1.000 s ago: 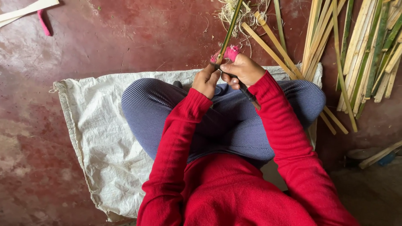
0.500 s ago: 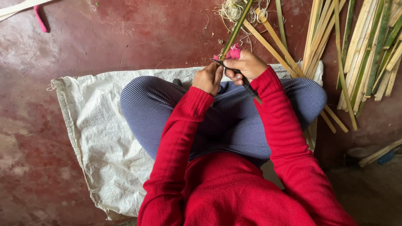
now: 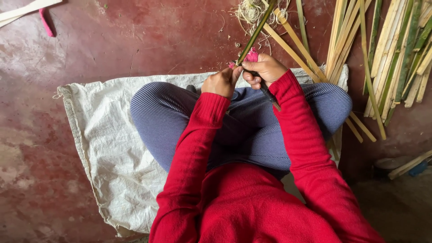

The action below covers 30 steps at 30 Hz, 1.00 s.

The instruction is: A person uses a hand knife to shave and thin out bamboo strips while sitting on the floor.

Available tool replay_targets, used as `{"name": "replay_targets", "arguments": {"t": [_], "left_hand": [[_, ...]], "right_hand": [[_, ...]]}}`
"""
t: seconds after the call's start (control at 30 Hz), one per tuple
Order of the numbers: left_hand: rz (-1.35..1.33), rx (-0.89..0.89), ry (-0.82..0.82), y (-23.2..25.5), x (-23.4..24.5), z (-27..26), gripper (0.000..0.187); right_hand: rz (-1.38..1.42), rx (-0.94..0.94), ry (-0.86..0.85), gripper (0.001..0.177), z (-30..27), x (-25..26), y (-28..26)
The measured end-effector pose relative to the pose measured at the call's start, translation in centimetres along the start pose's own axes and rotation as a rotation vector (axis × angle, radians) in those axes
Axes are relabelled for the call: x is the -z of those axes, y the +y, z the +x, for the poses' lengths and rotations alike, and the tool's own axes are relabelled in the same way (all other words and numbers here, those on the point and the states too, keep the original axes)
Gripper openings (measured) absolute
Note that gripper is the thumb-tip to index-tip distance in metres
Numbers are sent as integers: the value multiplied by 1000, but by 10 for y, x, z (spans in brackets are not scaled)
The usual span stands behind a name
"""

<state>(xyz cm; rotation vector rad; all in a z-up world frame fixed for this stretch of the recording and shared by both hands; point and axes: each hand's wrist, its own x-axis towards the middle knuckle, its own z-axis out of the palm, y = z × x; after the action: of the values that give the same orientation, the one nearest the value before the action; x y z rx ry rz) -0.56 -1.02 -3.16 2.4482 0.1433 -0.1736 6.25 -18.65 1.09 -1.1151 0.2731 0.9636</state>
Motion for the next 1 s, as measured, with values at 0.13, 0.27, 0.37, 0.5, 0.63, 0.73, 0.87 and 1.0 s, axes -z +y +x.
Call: {"name": "replay_targets", "arguments": {"t": [0.13,0.27,0.37,0.5,0.63,0.73,0.87,1.0], "left_hand": [[-151,69,-103,-1,-2,-7,59],[-670,253,-331,2,22,-7,29],[-1287,366,-440,7,36,-6,38],[-1383,331,-462,16,47,1,30],[-1430,317,-478,17,46,3,31],[-1374,366,-461,14,37,4,28],[-1311,482,-374,13,27,9,28],[-1232,445,-292,19,36,2,25]], "right_hand": [[49,81,161,7,0,26,-31],[153,276,309,23,8,93,-67],[207,372,435,14,-15,61,-102],[-204,244,617,39,-17,15,-86],[-315,307,328,39,-5,2,-49],[-370,434,300,18,-15,-34,-42],[-760,858,460,20,-21,-58,-21],[-559,840,495,19,-19,-51,-25]]}}
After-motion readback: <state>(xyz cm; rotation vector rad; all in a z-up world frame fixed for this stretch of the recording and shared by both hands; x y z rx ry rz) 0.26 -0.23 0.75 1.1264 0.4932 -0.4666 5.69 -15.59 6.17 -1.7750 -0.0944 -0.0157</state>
